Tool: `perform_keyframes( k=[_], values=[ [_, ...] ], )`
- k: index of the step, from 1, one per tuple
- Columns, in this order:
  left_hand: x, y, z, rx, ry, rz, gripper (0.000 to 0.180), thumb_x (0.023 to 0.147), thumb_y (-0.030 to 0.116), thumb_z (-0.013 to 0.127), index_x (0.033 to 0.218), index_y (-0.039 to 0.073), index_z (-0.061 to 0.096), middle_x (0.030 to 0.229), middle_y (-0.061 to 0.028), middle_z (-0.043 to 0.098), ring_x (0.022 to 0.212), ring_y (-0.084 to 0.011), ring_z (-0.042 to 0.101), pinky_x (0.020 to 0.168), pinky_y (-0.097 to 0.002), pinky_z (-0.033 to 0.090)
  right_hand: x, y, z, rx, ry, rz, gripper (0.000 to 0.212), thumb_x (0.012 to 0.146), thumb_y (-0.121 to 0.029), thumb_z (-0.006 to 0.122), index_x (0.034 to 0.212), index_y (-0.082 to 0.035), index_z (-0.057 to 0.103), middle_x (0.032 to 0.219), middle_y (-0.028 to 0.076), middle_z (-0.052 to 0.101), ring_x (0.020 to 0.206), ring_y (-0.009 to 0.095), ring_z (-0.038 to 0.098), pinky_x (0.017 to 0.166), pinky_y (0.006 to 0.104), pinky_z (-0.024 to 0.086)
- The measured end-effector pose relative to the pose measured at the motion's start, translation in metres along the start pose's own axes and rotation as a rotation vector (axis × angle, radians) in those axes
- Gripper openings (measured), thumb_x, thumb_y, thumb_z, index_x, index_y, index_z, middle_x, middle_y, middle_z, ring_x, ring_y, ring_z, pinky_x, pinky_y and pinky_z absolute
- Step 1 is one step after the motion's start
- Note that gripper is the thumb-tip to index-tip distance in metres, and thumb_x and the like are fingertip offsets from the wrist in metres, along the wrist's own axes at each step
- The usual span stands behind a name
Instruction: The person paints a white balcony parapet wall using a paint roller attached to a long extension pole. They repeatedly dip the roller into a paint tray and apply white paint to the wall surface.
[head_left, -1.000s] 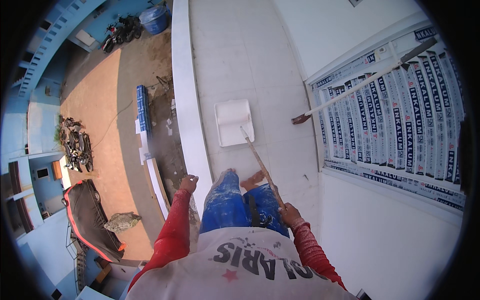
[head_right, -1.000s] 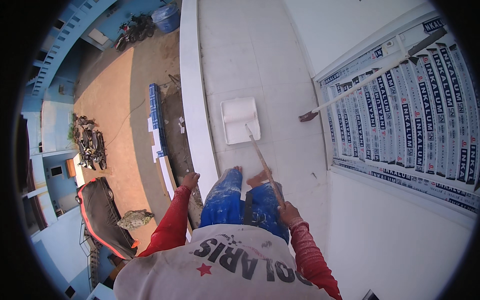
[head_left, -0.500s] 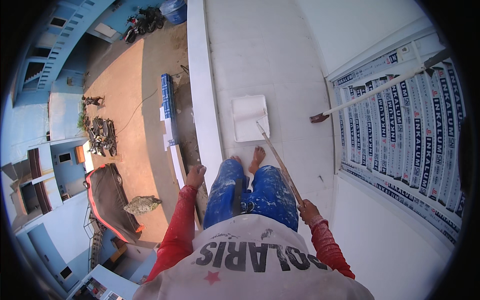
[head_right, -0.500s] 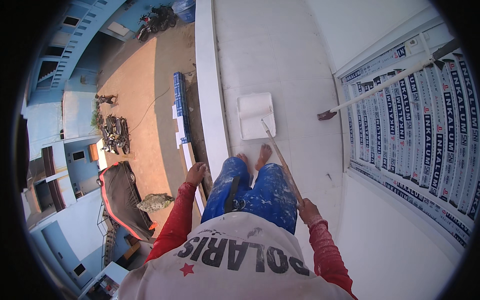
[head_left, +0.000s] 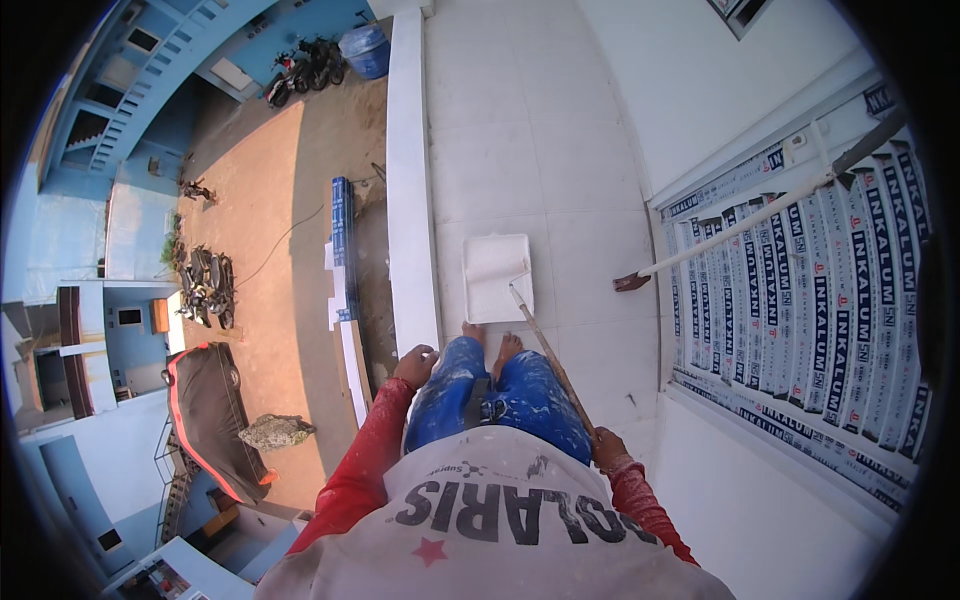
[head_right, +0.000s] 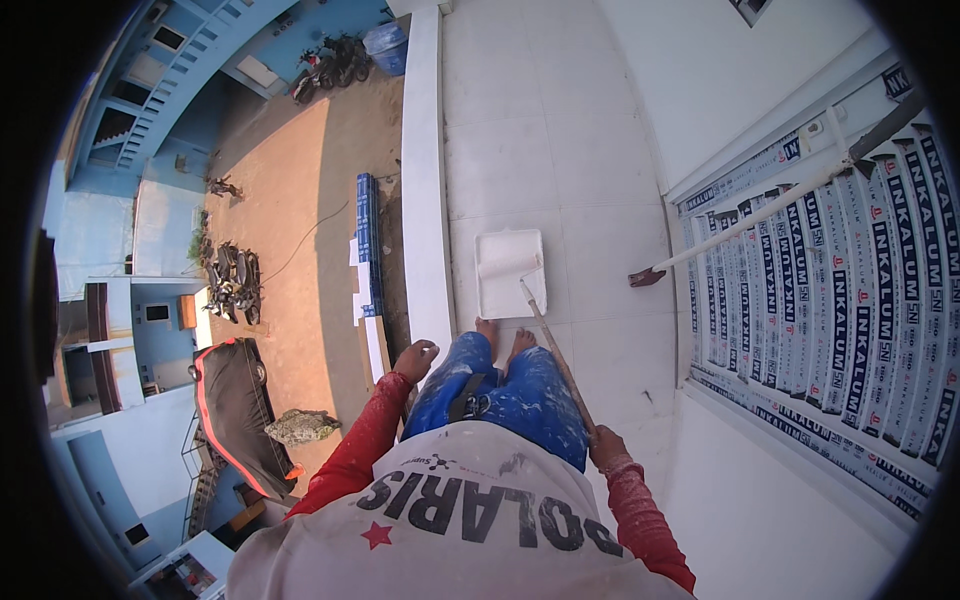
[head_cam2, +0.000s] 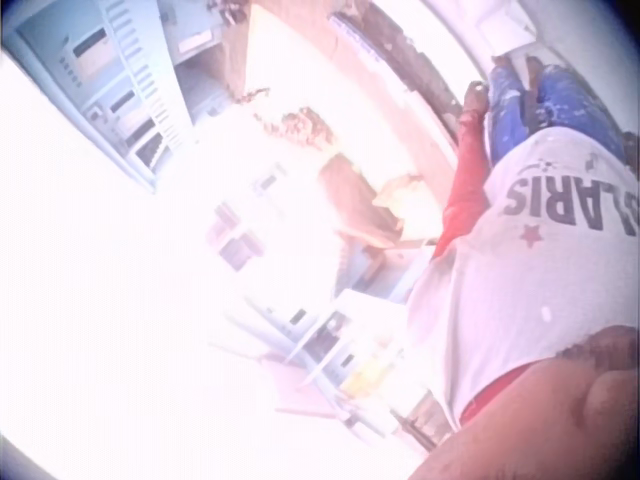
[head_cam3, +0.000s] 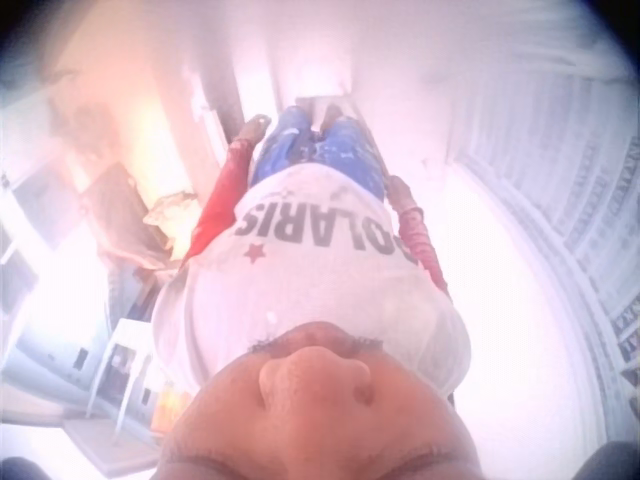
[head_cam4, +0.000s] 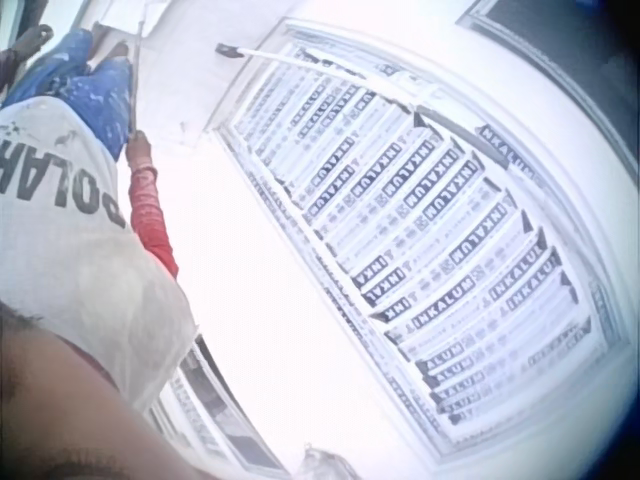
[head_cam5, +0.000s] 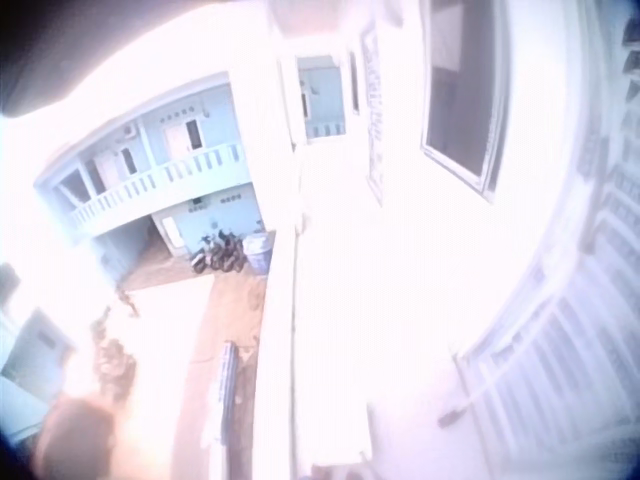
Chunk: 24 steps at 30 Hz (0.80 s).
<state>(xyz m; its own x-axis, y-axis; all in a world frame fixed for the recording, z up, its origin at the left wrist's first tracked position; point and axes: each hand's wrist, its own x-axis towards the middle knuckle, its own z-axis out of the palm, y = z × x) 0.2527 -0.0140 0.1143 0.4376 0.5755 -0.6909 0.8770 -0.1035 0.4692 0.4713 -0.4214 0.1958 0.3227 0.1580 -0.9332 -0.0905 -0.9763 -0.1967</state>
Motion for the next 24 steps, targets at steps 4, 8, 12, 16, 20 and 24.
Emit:
perform_keyframes(
  k=[4,8,12,16,20,24],
  values=[
    [0.018,0.009,-0.007,-0.003,0.095,0.134,0.046,0.094,0.042,0.059,0.116,0.002,0.066,0.092,-0.0203,0.071,0.074,-0.0262,0.071,0.078,-0.0377,0.055,0.013,-0.011,-0.015,-0.099,0.057,-0.137,0.029,0.099,-0.027,0.05,0.108,-0.001,0.059,0.086,0.021,0.069,0.069,0.033,0.069,0.065,0.0445,0.056],
    [0.031,0.003,-0.003,-0.079,0.119,0.115,0.046,0.094,0.041,0.059,0.116,0.002,0.065,0.09,-0.019,0.071,0.073,-0.0234,0.071,0.076,-0.0356,0.055,0.027,-0.026,-0.035,-0.117,0.053,-0.161,0.029,0.099,-0.028,0.052,0.105,-0.001,0.059,0.08,0.016,0.068,0.059,0.027,0.066,0.055,0.0408,0.055],
    [0.037,-0.003,0.009,-0.067,0.09,0.052,0.042,0.094,0.039,0.059,0.114,0.003,0.067,0.097,-0.0189,0.071,0.083,-0.0259,0.07,0.08,-0.037,0.054,0.041,-0.047,-0.056,-0.065,0.024,-0.126,0.029,0.098,-0.029,0.053,0.103,-0.001,0.059,0.076,0.012,0.066,0.055,0.023,0.063,0.049,0.0385,0.053],
    [0.037,0.004,0.016,-0.068,0.047,0.041,0.041,0.092,0.039,0.058,0.113,0.005,0.068,0.107,-0.0215,0.07,0.102,-0.0341,0.067,0.093,-0.0407,0.05,0.054,-0.066,-0.072,-0.074,0.052,-0.119,0.028,0.097,-0.028,0.054,0.105,-0.002,0.059,0.073,0.01,0.063,0.054,0.021,0.061,0.048,0.0365,0.052],
    [0.042,0.024,0.014,-0.06,0.05,0.071,0.042,0.092,0.039,0.058,0.113,0.004,0.067,0.109,-0.0213,0.07,0.103,-0.0346,0.067,0.094,-0.0406,0.05,0.067,-0.08,-0.083,-0.029,0.041,-0.128,0.027,0.096,-0.027,0.056,0.108,-0.004,0.059,0.068,0.006,0.059,0.051,0.016,0.056,0.044,0.0332,0.047],
    [0.059,0.04,0.004,-0.051,0.075,0.102,0.041,0.093,0.037,0.058,0.113,0.003,0.068,0.109,-0.0216,0.07,0.098,-0.0324,0.068,0.091,-0.039,0.051,0.075,-0.094,-0.092,-0.027,0.061,-0.124,0.029,0.097,-0.028,0.054,0.103,-0.001,0.06,0.071,0.009,0.064,0.054,0.022,0.062,0.049,0.038,0.052]
  ],
)
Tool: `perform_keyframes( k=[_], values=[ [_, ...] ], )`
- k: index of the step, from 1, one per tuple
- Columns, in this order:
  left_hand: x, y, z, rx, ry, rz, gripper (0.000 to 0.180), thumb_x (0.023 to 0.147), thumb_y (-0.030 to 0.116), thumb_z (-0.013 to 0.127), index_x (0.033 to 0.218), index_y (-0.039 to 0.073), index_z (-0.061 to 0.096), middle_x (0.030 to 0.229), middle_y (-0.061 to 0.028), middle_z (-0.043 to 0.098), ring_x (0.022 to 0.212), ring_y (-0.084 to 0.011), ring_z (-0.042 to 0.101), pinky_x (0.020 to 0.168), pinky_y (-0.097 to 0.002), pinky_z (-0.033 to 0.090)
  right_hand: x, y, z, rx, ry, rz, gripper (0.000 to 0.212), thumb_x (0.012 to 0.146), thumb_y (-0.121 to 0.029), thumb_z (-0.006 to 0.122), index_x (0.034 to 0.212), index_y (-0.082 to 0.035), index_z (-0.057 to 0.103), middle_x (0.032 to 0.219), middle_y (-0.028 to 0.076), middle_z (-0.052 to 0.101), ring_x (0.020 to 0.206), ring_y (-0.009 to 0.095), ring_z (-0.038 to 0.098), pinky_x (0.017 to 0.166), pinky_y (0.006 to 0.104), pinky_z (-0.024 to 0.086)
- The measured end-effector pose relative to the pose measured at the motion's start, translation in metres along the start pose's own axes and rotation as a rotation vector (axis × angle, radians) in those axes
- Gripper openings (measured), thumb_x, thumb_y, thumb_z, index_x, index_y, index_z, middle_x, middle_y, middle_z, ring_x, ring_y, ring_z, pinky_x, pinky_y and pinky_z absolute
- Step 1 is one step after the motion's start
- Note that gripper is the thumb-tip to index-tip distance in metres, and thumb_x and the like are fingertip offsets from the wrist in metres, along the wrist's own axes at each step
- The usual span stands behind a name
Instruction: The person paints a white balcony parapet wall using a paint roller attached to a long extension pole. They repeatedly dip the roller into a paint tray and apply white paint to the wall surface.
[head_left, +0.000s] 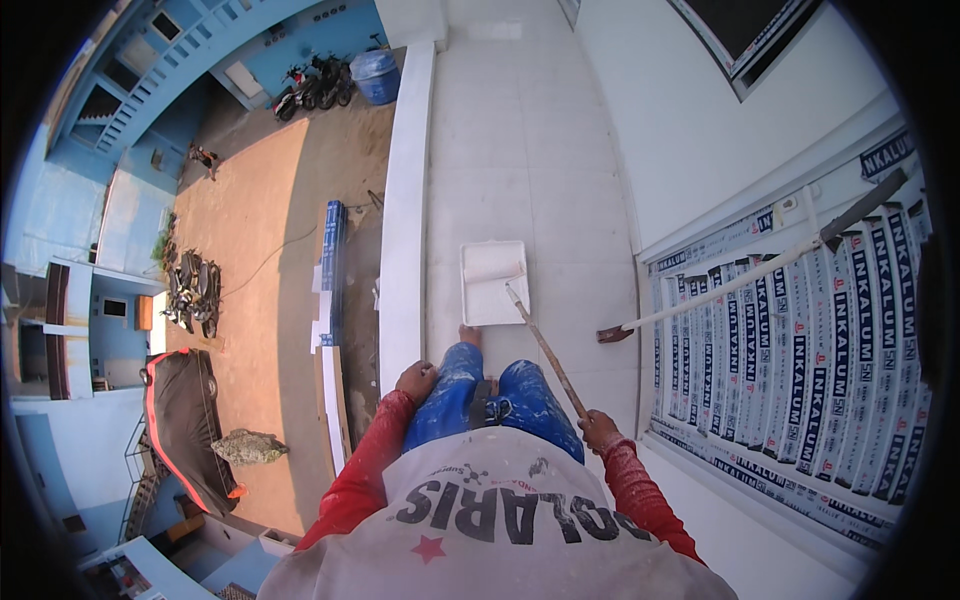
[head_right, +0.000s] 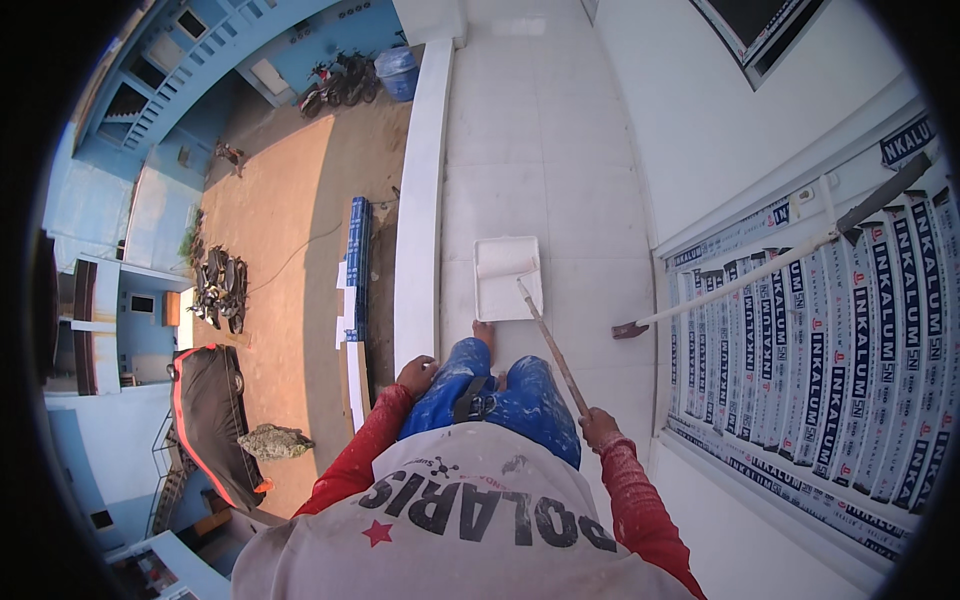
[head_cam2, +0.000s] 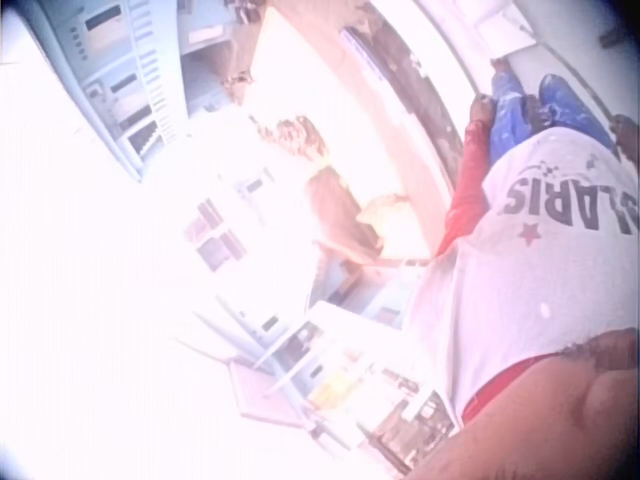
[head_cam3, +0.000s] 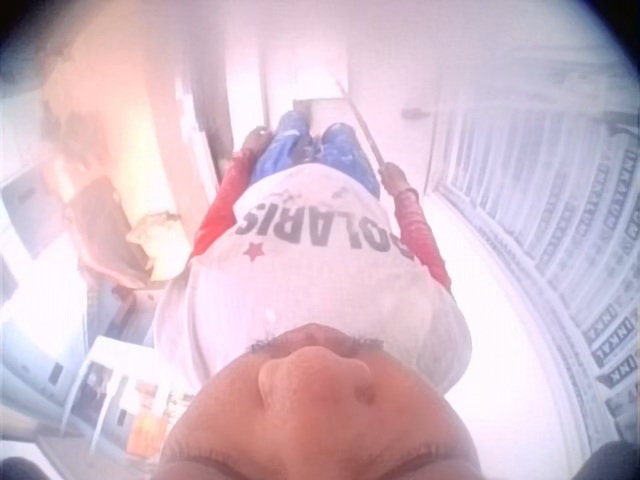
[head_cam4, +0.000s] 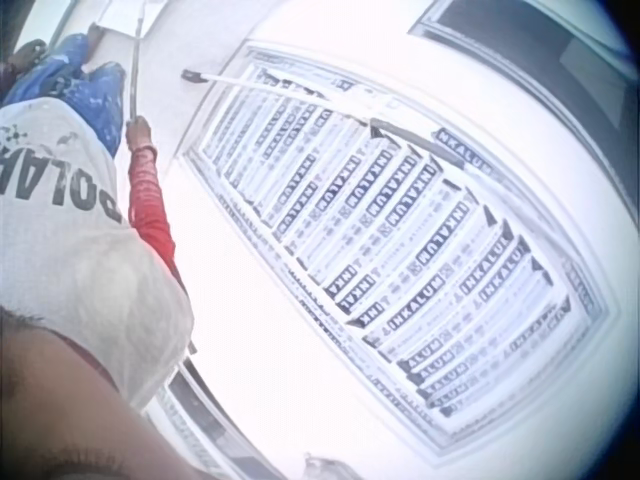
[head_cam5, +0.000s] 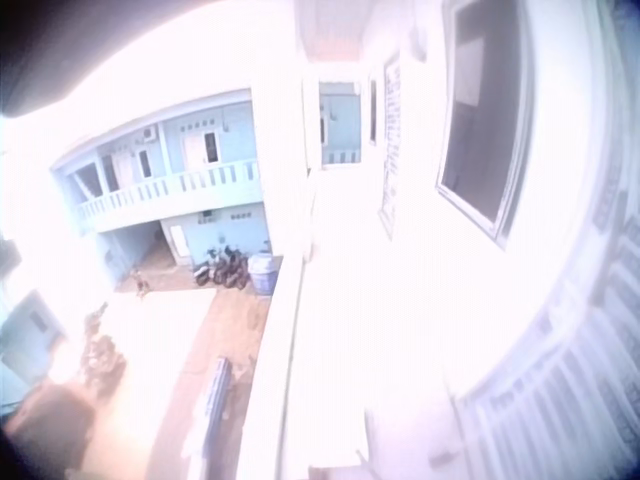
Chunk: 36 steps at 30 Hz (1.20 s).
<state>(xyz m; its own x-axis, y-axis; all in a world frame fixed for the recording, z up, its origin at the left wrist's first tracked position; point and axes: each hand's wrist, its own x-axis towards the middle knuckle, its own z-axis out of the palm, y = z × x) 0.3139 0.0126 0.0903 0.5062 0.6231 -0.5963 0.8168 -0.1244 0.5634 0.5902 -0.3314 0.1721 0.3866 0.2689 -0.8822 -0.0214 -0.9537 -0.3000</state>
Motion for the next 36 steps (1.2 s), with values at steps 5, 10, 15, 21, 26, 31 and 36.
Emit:
perform_keyframes(
  k=[5,10,15,21,26,31,36],
  values=[
    [0.03,0.011,-0.012,-0.01,-0.032,0.029,0.041,0.094,0.037,0.058,0.115,0.003,0.068,0.109,-0.0209,0.07,0.095,-0.0313,0.069,0.09,-0.0377,0.052,0.006,-0.021,-0.009,0.02,0.014,-0.01,0.027,0.096,-0.026,0.054,0.103,-0.001,0.06,0.07,0.008,0.063,0.053,0.021,0.061,0.048,0.0367,0.051],
    [0.05,0.034,-0.021,0.067,-0.084,-0.024,0.045,0.093,0.041,0.058,0.119,0.006,0.067,0.111,-0.0202,0.07,0.102,-0.0329,0.068,0.093,-0.0396,0.051,0.01,-0.048,-0.017,0.0,0.025,0.017,0.025,0.095,-0.025,0.055,0.105,-0.003,0.061,0.07,0.008,0.062,0.05,0.018,0.059,0.045,0.0343,0.05],
    [0.072,0.052,-0.037,0.112,-0.148,-0.061,0.048,0.092,0.046,0.057,0.122,0.008,0.064,0.115,-0.0201,0.069,0.108,-0.0347,0.065,0.098,-0.0422,0.049,-0.001,-0.076,-0.028,-0.093,0.022,-0.035,0.027,0.095,-0.025,0.055,0.105,-0.001,0.062,0.07,0.009,0.064,0.052,0.019,0.062,0.045,0.0352,0.052],
    [0.116,0.049,-0.06,0.145,-0.209,-0.029,0.049,0.092,0.047,0.057,0.121,0.008,0.065,0.118,-0.019,0.068,0.111,-0.0348,0.064,0.1,-0.0427,0.047,-0.009,-0.095,-0.038,-0.125,0.063,-0.099,0.024,0.094,-0.023,0.058,0.102,-0.001,0.063,0.068,0.008,0.064,0.051,0.018,0.062,0.045,0.0348,0.052],
    [0.132,0.053,-0.061,0.235,-0.204,-0.026,0.048,0.093,0.045,0.057,0.119,0.006,0.066,0.12,-0.0179,0.067,0.111,-0.0338,0.064,0.099,-0.0422,0.048,0.007,-0.078,-0.04,-0.121,0.056,-0.084,0.026,0.094,-0.024,0.057,0.102,0.0,0.063,0.072,0.013,0.067,0.055,0.022,0.065,0.05,0.037,0.054],
    [0.139,0.089,-0.057,0.201,-0.194,0.023,0.046,0.094,0.045,0.057,0.117,0.006,0.067,0.116,-0.0184,0.068,0.108,-0.0337,0.065,0.095,-0.0415,0.05,0.035,-0.046,-0.037,-0.076,0.081,-0.049,0.027,0.094,-0.025,0.056,0.105,-0.001,0.062,0.071,0.013,0.065,0.05,0.023,0.062,0.05,0.0369,0.053],
    [0.146,0.135,-0.054,0.212,-0.201,0.091,0.045,0.093,0.044,0.058,0.117,0.007,0.066,0.11,-0.0194,0.07,0.104,-0.0339,0.067,0.093,-0.0416,0.051,0.047,-0.047,-0.051,-0.072,0.028,-0.018,0.032,0.094,-0.027,0.054,0.107,0.001,0.062,0.095,0.024,0.069,0.081,0.039,0.07,0.075,0.0461,0.056]
  ],
)
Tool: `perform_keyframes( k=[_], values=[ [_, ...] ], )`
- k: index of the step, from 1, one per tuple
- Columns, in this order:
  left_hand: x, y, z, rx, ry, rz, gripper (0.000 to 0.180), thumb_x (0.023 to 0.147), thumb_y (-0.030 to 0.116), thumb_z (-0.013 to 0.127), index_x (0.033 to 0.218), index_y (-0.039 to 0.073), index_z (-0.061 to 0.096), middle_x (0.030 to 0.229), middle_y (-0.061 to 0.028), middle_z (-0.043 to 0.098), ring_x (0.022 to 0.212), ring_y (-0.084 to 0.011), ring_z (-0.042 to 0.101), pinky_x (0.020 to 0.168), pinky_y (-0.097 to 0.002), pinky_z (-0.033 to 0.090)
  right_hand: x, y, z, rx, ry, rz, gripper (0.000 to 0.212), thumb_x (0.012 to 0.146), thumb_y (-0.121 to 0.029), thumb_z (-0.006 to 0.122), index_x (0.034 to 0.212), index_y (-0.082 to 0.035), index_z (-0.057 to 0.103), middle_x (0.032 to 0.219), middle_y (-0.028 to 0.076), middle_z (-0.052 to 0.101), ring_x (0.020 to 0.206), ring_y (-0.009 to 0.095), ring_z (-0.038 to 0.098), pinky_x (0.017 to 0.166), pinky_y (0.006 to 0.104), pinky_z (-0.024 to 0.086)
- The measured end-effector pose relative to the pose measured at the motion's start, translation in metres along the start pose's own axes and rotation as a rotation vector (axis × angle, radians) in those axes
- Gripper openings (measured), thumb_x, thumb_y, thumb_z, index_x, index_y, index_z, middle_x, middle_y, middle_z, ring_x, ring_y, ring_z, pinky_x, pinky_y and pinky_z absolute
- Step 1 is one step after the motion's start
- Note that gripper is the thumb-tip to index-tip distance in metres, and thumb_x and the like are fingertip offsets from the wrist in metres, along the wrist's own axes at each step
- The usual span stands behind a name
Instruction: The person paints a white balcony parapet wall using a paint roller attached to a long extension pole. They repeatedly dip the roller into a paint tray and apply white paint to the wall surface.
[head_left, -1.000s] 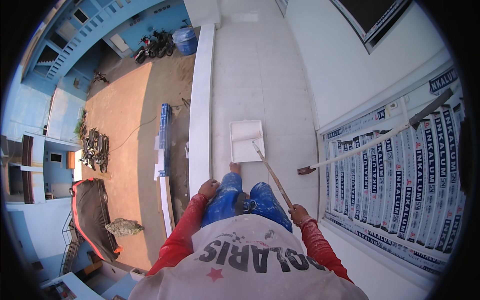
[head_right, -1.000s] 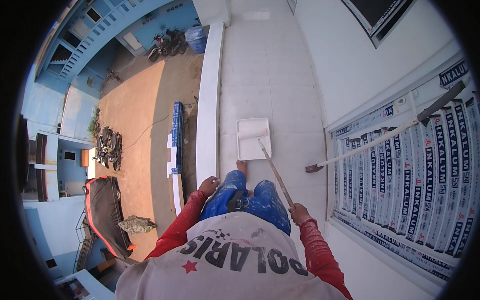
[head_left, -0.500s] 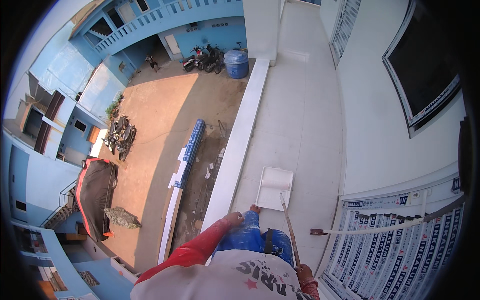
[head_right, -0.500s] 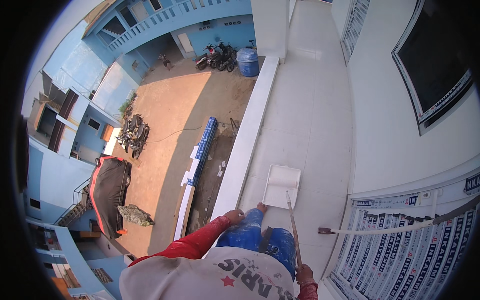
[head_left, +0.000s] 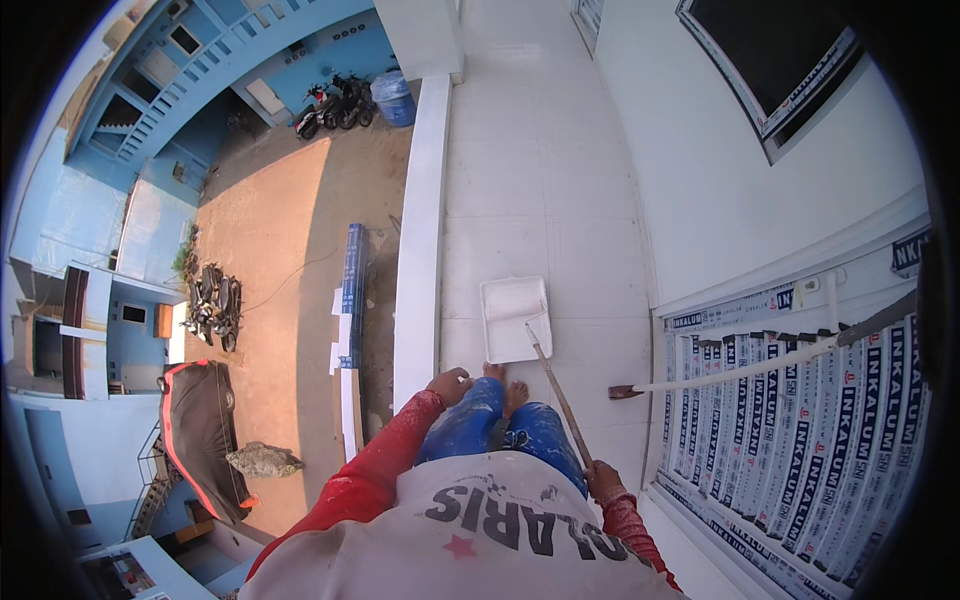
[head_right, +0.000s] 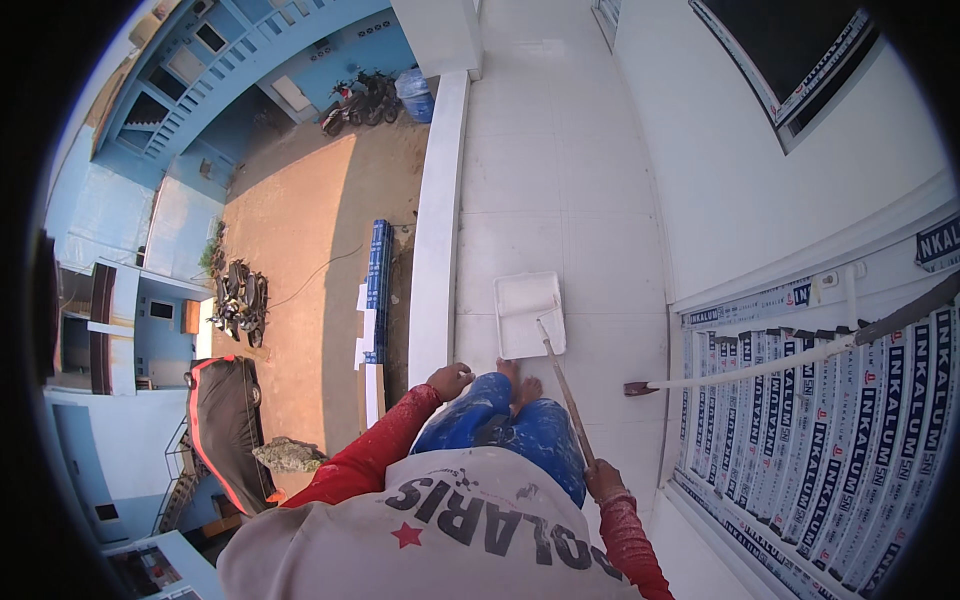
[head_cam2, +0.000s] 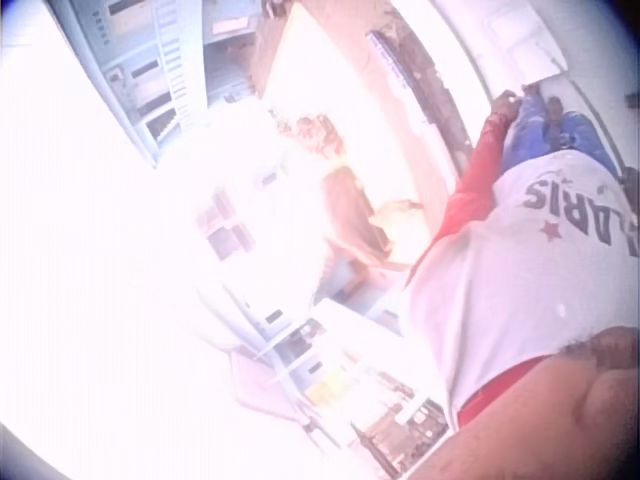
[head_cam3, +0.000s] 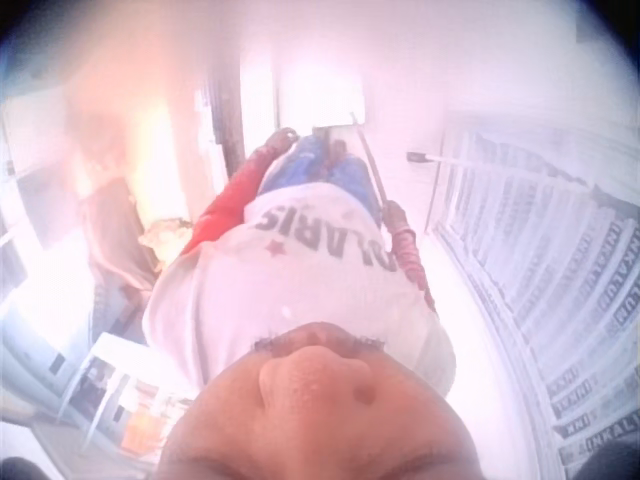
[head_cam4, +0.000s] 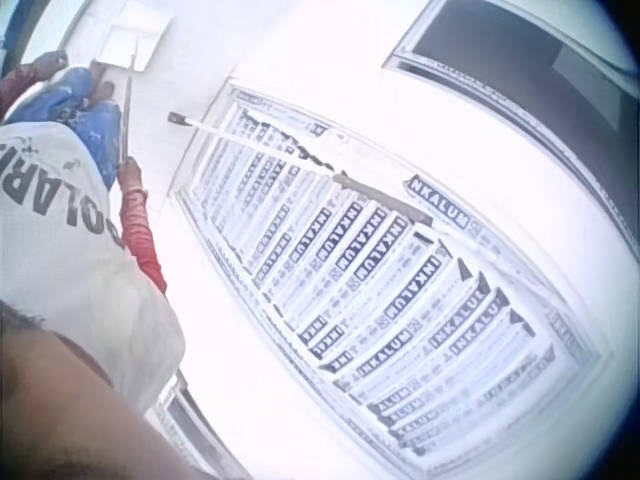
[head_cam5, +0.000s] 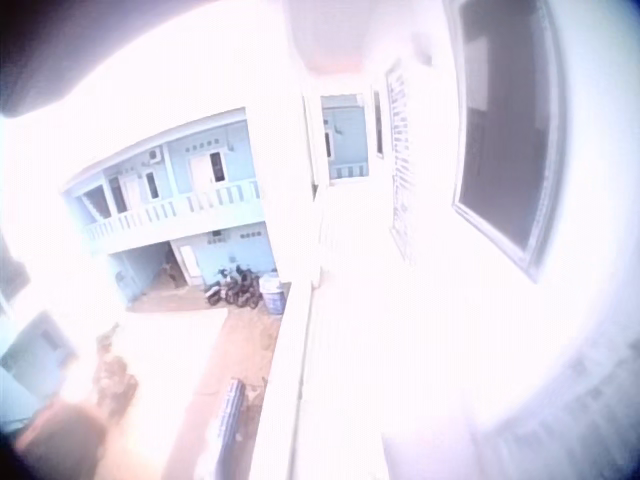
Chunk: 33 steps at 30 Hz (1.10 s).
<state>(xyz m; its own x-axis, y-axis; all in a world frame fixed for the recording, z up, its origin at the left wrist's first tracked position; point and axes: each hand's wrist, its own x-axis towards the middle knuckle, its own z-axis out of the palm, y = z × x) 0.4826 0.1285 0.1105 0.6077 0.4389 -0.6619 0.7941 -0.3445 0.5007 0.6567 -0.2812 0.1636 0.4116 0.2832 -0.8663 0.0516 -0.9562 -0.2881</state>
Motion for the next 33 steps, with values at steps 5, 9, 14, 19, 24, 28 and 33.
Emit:
perform_keyframes(
  k=[5,9,14,19,24,28,33],
  values=[
    [0.007,0.027,-0.003,-0.023,0.045,-0.035,0.044,0.094,0.044,0.058,0.119,0.009,0.065,0.112,-0.0189,0.069,0.105,-0.0338,0.066,0.094,-0.0412,0.051,0.014,-0.022,-0.029,-0.027,-0.002,-0.008,0.032,0.094,-0.026,0.053,0.108,0.0,0.062,0.092,0.024,0.069,0.079,0.037,0.07,0.075,0.0454,0.056],
    [0.008,0.026,-0.002,-0.077,0.097,-0.018,0.044,0.094,0.042,0.058,0.119,0.007,0.065,0.113,-0.0189,0.069,0.106,-0.0337,0.066,0.094,-0.0411,0.051,0.038,-0.035,-0.048,-0.007,0.006,0.005,0.03,0.095,-0.026,0.054,0.107,0.001,0.062,0.089,0.022,0.069,0.074,0.035,0.07,0.069,0.0443,0.056],
    [0.013,-0.002,-0.003,-0.077,0.188,-0.011,0.043,0.095,0.038,0.058,0.117,0.002,0.065,0.109,-0.0186,0.07,0.097,-0.0303,0.069,0.09,-0.0394,0.052,0.073,-0.05,-0.061,0.018,0.029,-0.057,0.03,0.095,-0.026,0.056,0.108,0.001,0.061,0.083,0.017,0.069,0.063,0.029,0.068,0.06,0.0409,0.056],
    [0.019,-0.036,-0.004,-0.198,0.261,-0.029,0.043,0.095,0.036,0.059,0.116,-0.001,0.065,0.099,-0.0184,0.07,0.079,-0.024,0.071,0.078,-0.0363,0.056,0.103,-0.07,-0.066,0.115,0.04,-0.081,0.03,0.095,-0.025,0.055,0.108,0.001,0.061,0.074,0.011,0.064,0.056,0.023,0.064,0.05,0.0385,0.053],
    [0.019,-0.058,-0.001,-0.268,0.262,-0.105,0.044,0.096,0.036,0.058,0.116,-0.002,0.064,0.097,-0.0166,0.071,0.075,-0.0221,0.07,0.072,-0.0344,0.056,0.133,-0.091,-0.069,0.102,0.097,-0.074,0.026,0.095,-0.024,0.055,0.106,-0.001,0.059,0.069,0.007,0.06,0.052,0.02,0.059,0.046,0.0365,0.049],
    [0.01,-0.067,0.008,-0.291,0.266,-0.155,0.047,0.091,0.04,0.06,0.114,0.0,0.068,0.105,-0.0227,0.07,0.098,-0.0333,0.068,0.09,-0.04,0.051,0.152,-0.096,-0.062,0.003,0.186,-0.145,0.034,0.092,-0.027,0.056,0.11,0.001,0.063,0.093,0.021,0.07,0.084,0.035,0.069,0.077,0.0452,0.055],
    [-0.008,-0.084,0.013,-0.12,0.205,-0.173,0.045,0.091,0.039,0.058,0.114,0.002,0.069,0.115,-0.0223,0.068,0.112,-0.0372,0.062,0.1,-0.0417,0.047,0.144,-0.074,-0.04,-0.108,0.295,-0.194,0.034,0.092,-0.028,0.058,0.107,0.001,0.064,0.087,0.018,0.07,0.078,0.031,0.069,0.078,0.0445,0.054]
  ],
)
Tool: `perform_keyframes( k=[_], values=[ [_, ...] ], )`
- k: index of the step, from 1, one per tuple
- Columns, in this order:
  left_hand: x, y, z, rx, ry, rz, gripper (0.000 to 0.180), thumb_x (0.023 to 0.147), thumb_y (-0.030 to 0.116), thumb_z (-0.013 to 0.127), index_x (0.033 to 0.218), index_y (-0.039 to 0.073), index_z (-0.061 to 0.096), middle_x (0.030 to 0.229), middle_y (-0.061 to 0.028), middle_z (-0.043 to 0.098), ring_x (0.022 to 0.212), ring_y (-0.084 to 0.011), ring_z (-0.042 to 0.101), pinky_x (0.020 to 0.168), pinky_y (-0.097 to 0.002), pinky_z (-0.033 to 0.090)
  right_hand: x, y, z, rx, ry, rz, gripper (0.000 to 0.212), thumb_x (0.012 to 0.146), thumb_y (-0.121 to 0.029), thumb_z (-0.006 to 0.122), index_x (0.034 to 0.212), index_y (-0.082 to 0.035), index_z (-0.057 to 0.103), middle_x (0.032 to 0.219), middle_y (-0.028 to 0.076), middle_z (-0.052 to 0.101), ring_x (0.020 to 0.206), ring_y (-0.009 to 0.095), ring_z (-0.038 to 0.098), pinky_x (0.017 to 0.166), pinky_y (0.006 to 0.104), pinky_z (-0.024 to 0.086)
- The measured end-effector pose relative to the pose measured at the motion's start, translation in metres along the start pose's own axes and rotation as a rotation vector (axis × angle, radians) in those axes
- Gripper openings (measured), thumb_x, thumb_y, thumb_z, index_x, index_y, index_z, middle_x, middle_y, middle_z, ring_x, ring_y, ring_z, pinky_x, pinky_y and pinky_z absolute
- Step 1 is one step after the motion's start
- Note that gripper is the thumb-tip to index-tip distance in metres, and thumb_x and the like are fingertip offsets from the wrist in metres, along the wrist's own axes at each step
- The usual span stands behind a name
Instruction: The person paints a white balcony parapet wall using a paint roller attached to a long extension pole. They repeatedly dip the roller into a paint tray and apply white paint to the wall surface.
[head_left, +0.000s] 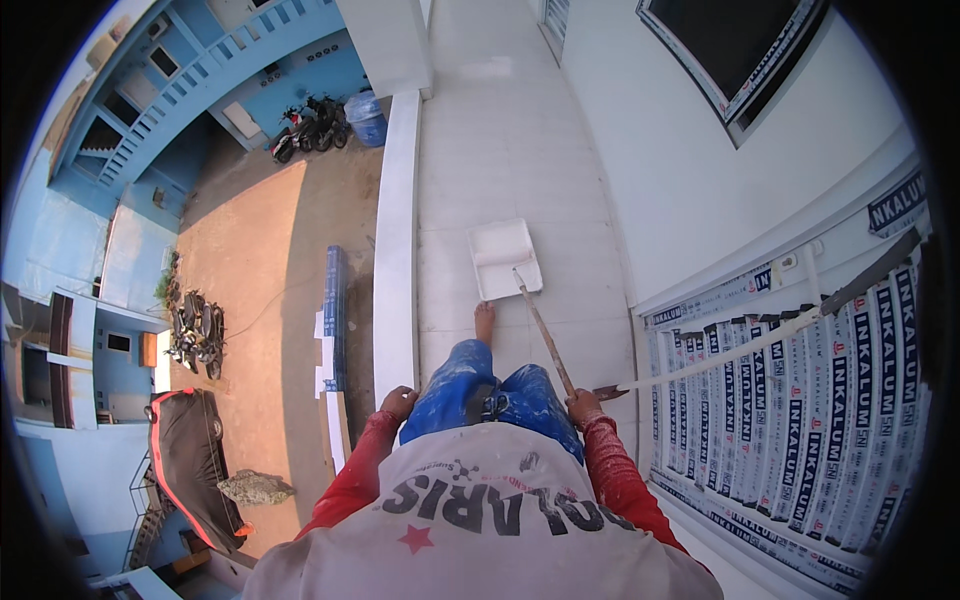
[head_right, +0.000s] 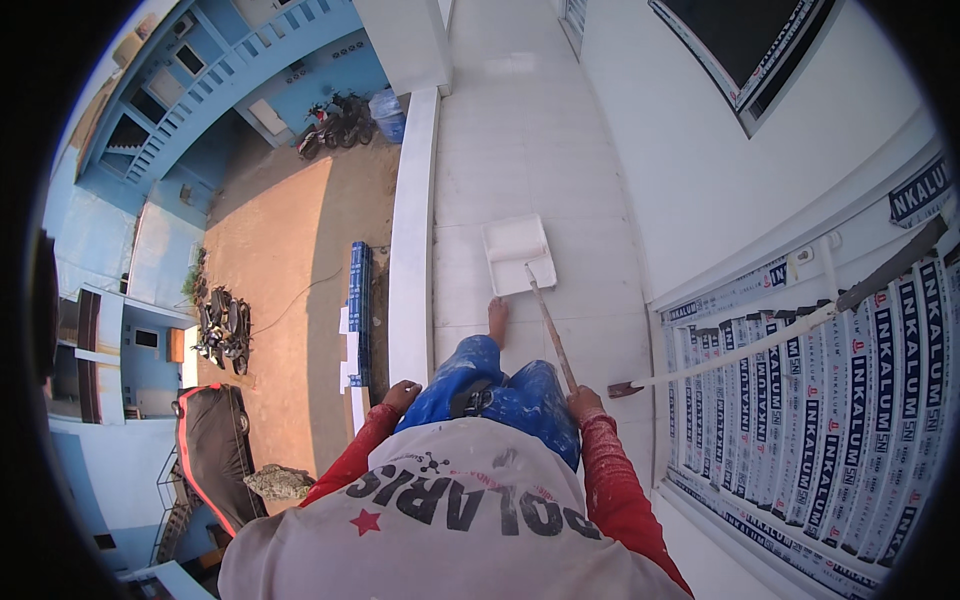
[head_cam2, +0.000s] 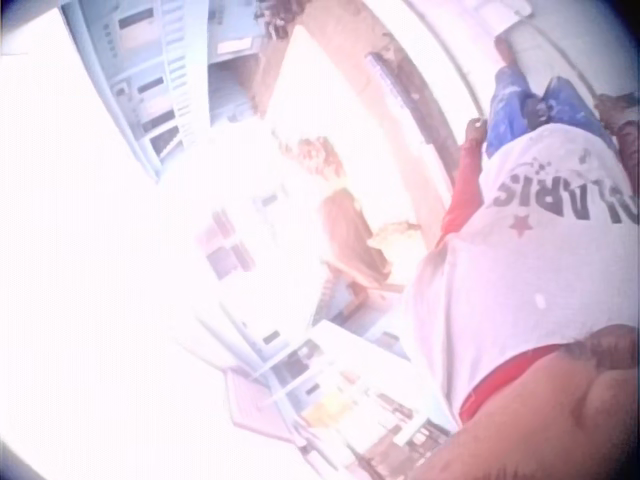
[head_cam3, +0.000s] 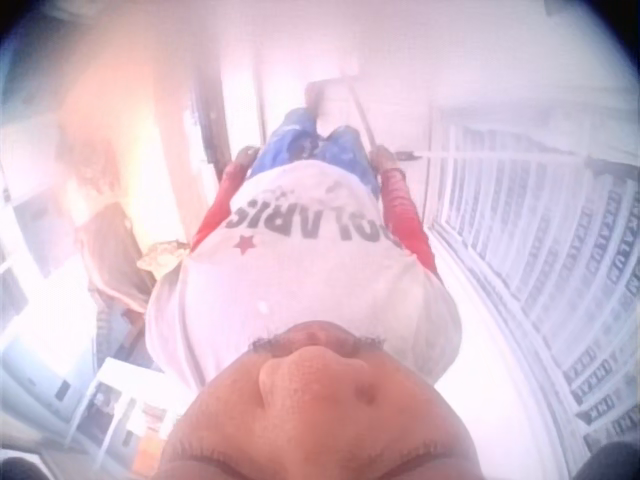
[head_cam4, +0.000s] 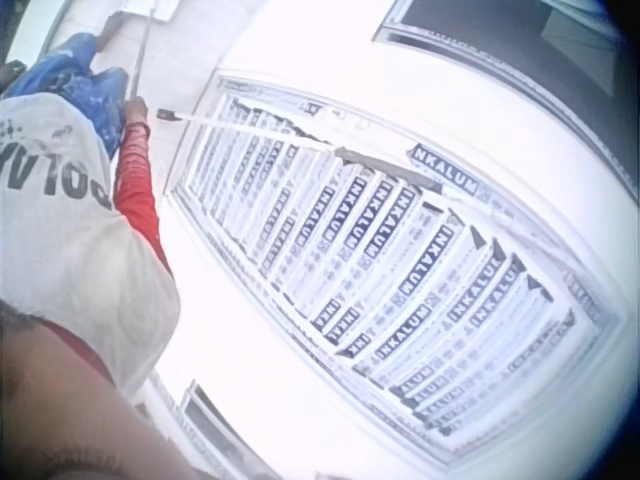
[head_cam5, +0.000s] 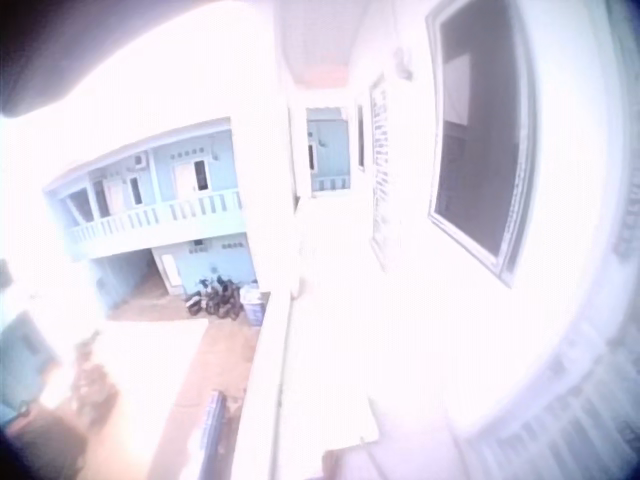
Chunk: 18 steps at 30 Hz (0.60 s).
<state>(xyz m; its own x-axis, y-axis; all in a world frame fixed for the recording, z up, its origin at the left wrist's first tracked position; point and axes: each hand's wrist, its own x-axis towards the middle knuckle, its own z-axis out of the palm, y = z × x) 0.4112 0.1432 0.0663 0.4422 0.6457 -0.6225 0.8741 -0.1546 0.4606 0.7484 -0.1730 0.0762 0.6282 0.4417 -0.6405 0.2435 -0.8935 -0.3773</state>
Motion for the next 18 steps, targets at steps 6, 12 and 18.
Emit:
perform_keyframes(
  k=[6,12,18],
  values=[
    [-0.01,-0.038,-0.017,-0.12,-0.055,-0.098,0.044,0.091,0.041,0.058,0.111,0.003,0.07,0.115,-0.0217,0.068,0.111,-0.0362,0.063,0.099,-0.0421,0.047,-0.064,0.029,-0.012,0.094,-0.112,0.095,0.028,0.094,-0.027,0.056,0.107,-0.002,0.061,0.081,0.015,0.065,0.068,0.028,0.063,0.059,0.0412,0.052],
    [0.006,-0.045,-0.024,-0.116,-0.061,-0.159,0.045,0.092,0.042,0.059,0.111,0.003,0.069,0.109,-0.0203,0.07,0.102,-0.0362,0.067,0.093,-0.0423,0.051,-0.042,-0.022,-0.047,0.142,-0.166,0.232,0.029,0.096,-0.028,0.054,0.107,-0.002,0.061,0.093,0.021,0.068,0.09,0.039,0.067,0.081,0.0481,0.052],
    [0.029,-0.038,-0.056,-0.444,0.051,-0.24,0.041,0.095,0.033,0.061,0.116,-0.001,0.065,0.084,-0.0108,0.069,0.068,-0.0164,0.065,0.064,-0.0313,0.054,-0.025,-0.062,-0.087,0.075,-0.165,0.179,0.029,0.097,-0.028,0.051,0.105,-0.002,0.06,0.077,0.015,0.065,0.066,0.031,0.066,0.062,0.0433,0.053]
  ],
)
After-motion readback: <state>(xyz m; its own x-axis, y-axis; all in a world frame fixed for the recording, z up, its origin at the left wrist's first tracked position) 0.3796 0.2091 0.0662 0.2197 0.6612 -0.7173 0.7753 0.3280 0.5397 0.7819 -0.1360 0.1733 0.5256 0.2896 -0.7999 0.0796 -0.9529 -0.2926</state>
